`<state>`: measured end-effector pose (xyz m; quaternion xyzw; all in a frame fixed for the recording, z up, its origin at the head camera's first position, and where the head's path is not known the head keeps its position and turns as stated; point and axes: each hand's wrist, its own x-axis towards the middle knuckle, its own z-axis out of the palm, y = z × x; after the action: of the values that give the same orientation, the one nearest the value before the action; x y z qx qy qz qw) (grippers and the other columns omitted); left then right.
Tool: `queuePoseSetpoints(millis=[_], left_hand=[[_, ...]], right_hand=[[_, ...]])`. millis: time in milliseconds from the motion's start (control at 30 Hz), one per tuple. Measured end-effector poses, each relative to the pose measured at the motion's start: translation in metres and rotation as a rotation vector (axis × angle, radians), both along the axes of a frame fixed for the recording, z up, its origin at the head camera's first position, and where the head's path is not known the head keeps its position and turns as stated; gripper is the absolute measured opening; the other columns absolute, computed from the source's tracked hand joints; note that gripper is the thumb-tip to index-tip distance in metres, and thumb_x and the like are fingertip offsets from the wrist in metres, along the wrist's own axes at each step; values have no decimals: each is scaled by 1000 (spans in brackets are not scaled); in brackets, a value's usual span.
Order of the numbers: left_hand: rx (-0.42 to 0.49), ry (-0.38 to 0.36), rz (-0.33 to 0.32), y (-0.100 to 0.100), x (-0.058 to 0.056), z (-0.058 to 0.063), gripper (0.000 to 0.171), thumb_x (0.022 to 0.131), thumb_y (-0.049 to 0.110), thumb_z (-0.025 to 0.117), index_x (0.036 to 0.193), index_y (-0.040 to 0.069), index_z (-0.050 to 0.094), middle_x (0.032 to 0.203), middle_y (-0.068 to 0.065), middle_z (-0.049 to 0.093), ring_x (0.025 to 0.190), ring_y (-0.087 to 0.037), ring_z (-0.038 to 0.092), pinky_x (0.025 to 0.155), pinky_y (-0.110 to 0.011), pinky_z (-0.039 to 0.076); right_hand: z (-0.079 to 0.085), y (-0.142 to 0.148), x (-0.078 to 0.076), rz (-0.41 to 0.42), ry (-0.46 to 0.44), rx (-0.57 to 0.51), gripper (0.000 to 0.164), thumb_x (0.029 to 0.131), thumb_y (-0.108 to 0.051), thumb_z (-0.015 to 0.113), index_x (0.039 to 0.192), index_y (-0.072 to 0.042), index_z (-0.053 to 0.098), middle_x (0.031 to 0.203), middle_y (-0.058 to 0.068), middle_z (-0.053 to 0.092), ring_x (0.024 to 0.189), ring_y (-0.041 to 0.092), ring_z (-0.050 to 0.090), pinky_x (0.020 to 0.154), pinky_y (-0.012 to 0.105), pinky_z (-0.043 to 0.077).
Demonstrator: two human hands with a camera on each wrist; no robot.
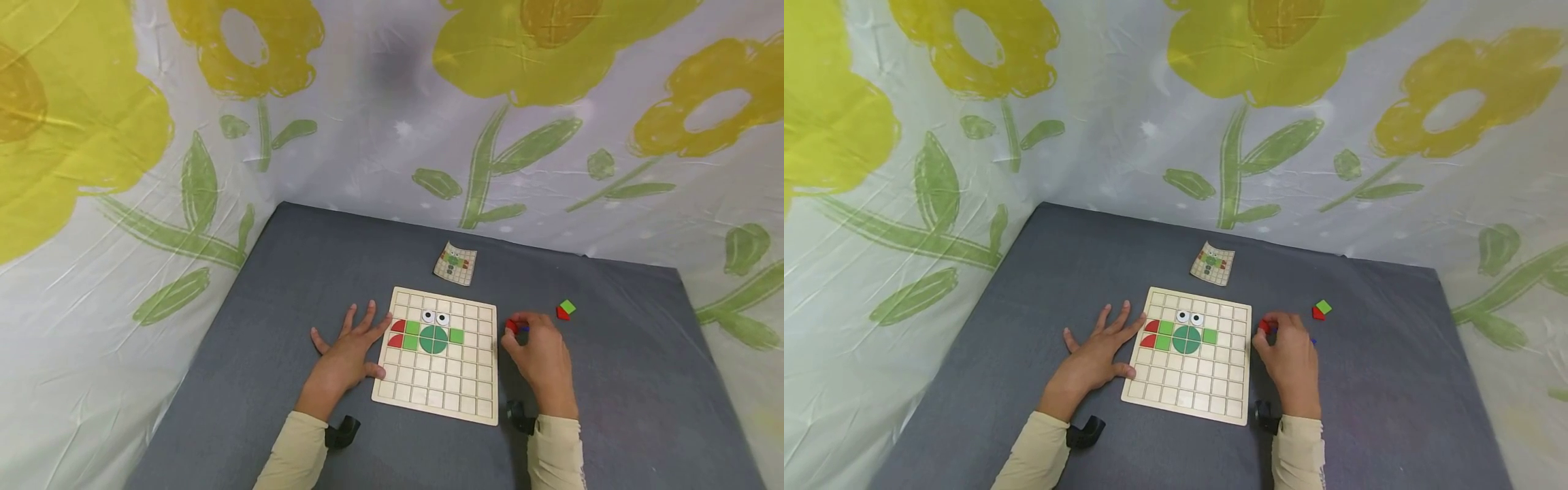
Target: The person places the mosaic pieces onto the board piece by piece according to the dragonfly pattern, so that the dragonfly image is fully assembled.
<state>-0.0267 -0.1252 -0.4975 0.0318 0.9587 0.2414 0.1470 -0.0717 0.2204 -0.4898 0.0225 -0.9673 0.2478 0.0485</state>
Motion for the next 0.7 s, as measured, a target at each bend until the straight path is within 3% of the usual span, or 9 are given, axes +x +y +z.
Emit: queuePoseSetpoints(millis=[300,700], left_hand=[[4,3,3,0,0,0,108,70,33,92,165,34,40,176,-2,19,164,-36,5,105,-93,-4],[2,-2,4,0,0,-2,109,70,33,92,165,35,39,176,-1,19,164,-35,4,105,-93,-4]], right_hand=[[-3,-29,6,116,-11,-26,25,95,-15,74,117,-3,74,112,15,67,79,27,63,65,40,52],[-11,-42,10,179,-65,-28,25,92,-12,77,116,-7,75,110,9,68,86,24,65,75,43,59]])
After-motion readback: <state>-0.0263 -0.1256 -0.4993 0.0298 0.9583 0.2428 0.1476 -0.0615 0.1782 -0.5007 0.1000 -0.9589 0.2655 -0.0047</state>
